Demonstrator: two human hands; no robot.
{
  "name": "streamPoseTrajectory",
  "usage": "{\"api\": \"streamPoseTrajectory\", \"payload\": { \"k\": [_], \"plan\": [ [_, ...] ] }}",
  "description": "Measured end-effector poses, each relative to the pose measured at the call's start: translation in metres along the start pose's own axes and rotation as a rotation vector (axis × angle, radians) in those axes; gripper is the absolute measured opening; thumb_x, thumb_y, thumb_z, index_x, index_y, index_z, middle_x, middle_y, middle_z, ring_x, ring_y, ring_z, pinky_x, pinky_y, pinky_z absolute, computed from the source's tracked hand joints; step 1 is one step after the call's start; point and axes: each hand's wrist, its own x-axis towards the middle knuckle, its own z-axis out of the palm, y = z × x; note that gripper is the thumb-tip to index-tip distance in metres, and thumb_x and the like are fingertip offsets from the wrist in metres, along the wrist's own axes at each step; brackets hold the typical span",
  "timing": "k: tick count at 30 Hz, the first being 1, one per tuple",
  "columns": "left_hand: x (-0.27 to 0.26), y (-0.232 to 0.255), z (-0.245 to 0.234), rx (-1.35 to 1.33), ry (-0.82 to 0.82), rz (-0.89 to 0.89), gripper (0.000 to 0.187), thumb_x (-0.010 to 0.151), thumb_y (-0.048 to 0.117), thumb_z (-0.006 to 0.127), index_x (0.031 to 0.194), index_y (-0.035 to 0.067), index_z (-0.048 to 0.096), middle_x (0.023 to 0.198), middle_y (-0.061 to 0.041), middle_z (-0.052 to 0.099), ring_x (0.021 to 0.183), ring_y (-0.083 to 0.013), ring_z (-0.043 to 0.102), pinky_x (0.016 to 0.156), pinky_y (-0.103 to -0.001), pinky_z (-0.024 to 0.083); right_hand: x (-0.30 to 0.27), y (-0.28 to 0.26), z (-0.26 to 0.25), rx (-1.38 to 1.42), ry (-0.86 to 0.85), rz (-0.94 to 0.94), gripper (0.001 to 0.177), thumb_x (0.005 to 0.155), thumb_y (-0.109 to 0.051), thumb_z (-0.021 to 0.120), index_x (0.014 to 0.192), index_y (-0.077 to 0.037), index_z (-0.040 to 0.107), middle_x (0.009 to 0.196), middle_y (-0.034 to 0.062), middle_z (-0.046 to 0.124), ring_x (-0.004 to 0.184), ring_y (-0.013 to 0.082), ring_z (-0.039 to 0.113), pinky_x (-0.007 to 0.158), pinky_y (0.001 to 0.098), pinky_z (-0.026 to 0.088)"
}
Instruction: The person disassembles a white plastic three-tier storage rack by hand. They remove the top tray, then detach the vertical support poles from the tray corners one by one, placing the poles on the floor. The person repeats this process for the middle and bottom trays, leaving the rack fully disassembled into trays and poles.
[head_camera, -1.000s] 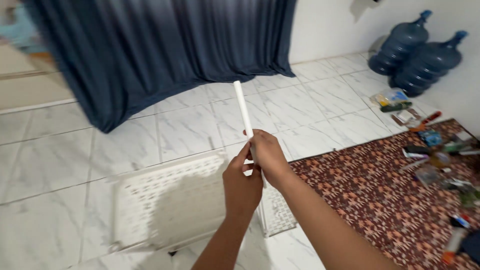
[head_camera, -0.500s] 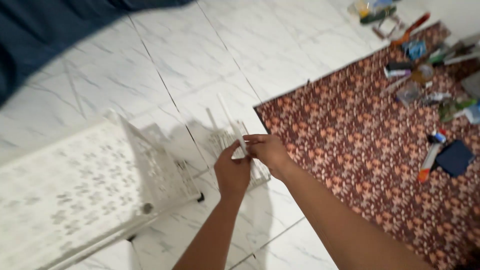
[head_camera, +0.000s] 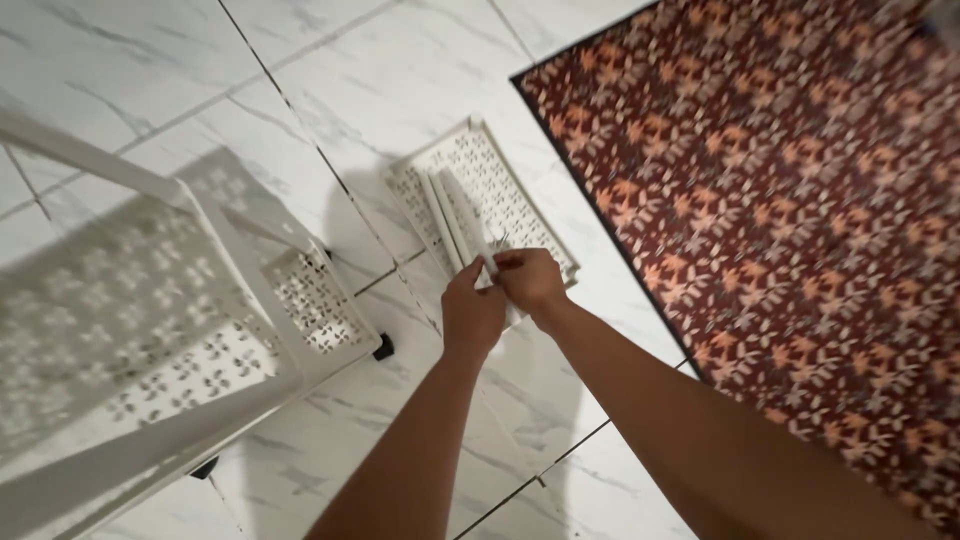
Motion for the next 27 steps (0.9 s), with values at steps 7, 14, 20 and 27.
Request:
{"api": "streamPoseTrajectory", "payload": {
  "k": [7, 14, 20, 27],
  "plan": [
    [0.044, -0.059, 0.010, 0.071, -0.145, 0.006, 0.060, 0.086, 0.011, 0.047, 0.145, 0.001, 0.053, 0.143, -0.023, 0.058, 0.136, -0.0334, 0.054, 0.112, -0.037, 0.041, 0.042, 0.048, 0.037, -0.103, 0.075, -0.001, 0.037, 0.081, -0.004, 0.075, 0.118, -0.004, 0.075, 0.113, 0.0106, 0.078, 0.097, 0.0194, 0.076, 0.086, 0.0306, 0.060],
    [0.053, -0.056, 0.006, 0.026, -0.177, -0.135, 0.061, 0.086, 0.013, 0.045, 0.146, 0.005, 0.053, 0.140, -0.023, 0.061, 0.127, -0.0324, 0.063, 0.105, -0.037, 0.049, 0.046, 0.042, 0.041, -0.166, 0.076, 0.028, 0.039, 0.082, -0.008, 0.071, 0.121, -0.008, 0.074, 0.120, 0.0071, 0.075, 0.098, 0.0193, 0.075, 0.084, 0.0306, 0.059],
    [0.026, -0.004, -0.009, -0.052, -0.094, -0.162, 0.058, 0.089, 0.017, 0.046, 0.146, 0.007, 0.052, 0.139, -0.020, 0.063, 0.113, -0.0300, 0.071, 0.098, -0.036, 0.052, 0.005, -0.008, 0.015, -0.119, 0.063, -0.067, 0.034, 0.087, -0.009, 0.072, 0.120, -0.003, 0.073, 0.119, 0.0099, 0.076, 0.091, 0.0180, 0.075, 0.078, 0.0296, 0.059],
    [-0.037, 0.162, -0.040, -0.243, 0.144, 0.006, 0.053, 0.090, 0.015, 0.050, 0.142, 0.004, 0.059, 0.120, -0.020, 0.073, 0.101, -0.0256, 0.068, 0.090, -0.035, 0.052, -0.091, -0.156, -0.051, 0.161, 0.034, -0.334, 0.029, 0.091, -0.009, 0.067, 0.115, 0.005, 0.074, 0.108, 0.0143, 0.077, 0.086, 0.0151, 0.072, 0.075, 0.0278, 0.058]
  ]
}}
